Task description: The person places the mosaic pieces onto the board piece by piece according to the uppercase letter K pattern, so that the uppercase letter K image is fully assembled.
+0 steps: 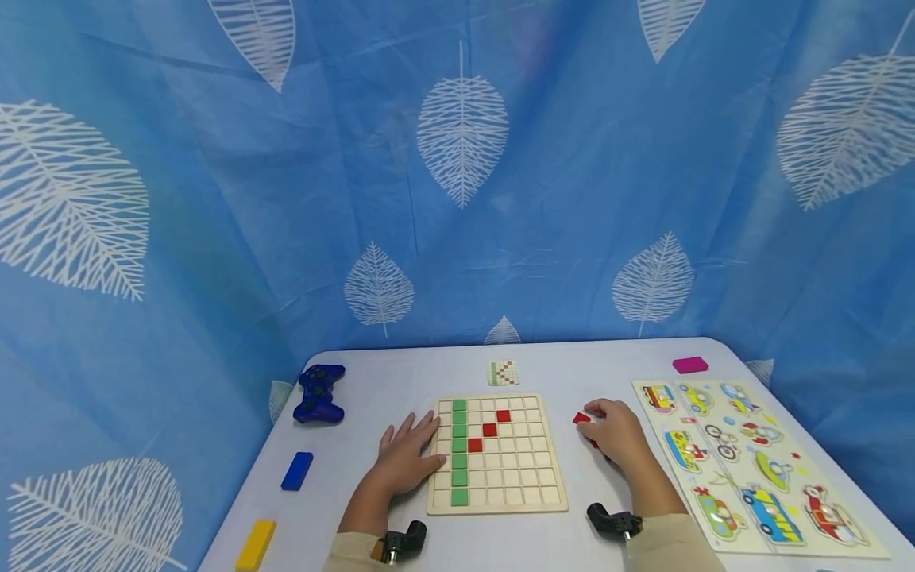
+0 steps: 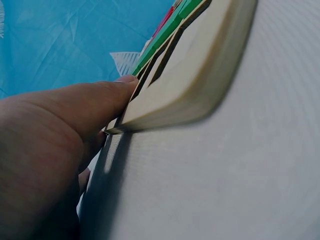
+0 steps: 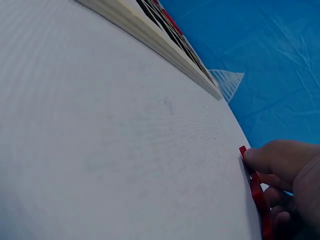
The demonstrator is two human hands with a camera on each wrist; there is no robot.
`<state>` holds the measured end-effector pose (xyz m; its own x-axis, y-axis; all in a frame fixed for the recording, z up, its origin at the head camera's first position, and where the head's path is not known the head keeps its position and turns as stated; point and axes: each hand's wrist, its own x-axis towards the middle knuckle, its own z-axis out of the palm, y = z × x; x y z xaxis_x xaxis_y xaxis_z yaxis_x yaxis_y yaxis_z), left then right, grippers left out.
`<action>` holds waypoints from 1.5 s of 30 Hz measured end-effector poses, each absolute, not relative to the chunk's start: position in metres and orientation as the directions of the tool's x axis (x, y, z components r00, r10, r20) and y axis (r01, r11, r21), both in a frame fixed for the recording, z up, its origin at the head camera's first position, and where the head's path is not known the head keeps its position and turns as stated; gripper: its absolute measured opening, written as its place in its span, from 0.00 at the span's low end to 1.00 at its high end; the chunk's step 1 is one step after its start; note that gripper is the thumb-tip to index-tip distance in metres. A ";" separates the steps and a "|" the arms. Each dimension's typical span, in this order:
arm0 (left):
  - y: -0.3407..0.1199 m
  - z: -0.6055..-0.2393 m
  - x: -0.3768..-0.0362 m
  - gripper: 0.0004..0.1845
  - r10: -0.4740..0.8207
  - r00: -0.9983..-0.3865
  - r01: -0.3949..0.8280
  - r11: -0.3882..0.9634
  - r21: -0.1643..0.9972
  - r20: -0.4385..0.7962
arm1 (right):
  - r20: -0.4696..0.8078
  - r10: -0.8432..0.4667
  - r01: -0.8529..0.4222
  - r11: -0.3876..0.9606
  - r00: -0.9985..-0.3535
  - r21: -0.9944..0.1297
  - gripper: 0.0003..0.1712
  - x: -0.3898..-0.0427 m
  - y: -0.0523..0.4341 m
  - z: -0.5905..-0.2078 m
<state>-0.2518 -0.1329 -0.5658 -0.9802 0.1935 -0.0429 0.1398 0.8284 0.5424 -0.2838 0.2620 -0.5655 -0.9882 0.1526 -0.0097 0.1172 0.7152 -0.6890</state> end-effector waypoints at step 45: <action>-0.134 -0.565 -0.252 0.42 0.196 -0.980 0.145 0.829 0.541 -0.037 | -0.048 0.100 0.102 0.644 -0.994 -0.758 0.16 -0.314 0.221 -0.543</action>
<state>-0.2525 -0.1338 -0.5651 -0.9800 0.1958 -0.0368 0.1452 0.8287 0.5405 -0.3135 0.2210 -0.5432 -0.9938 0.1004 -0.0482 0.1018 0.6440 -0.7582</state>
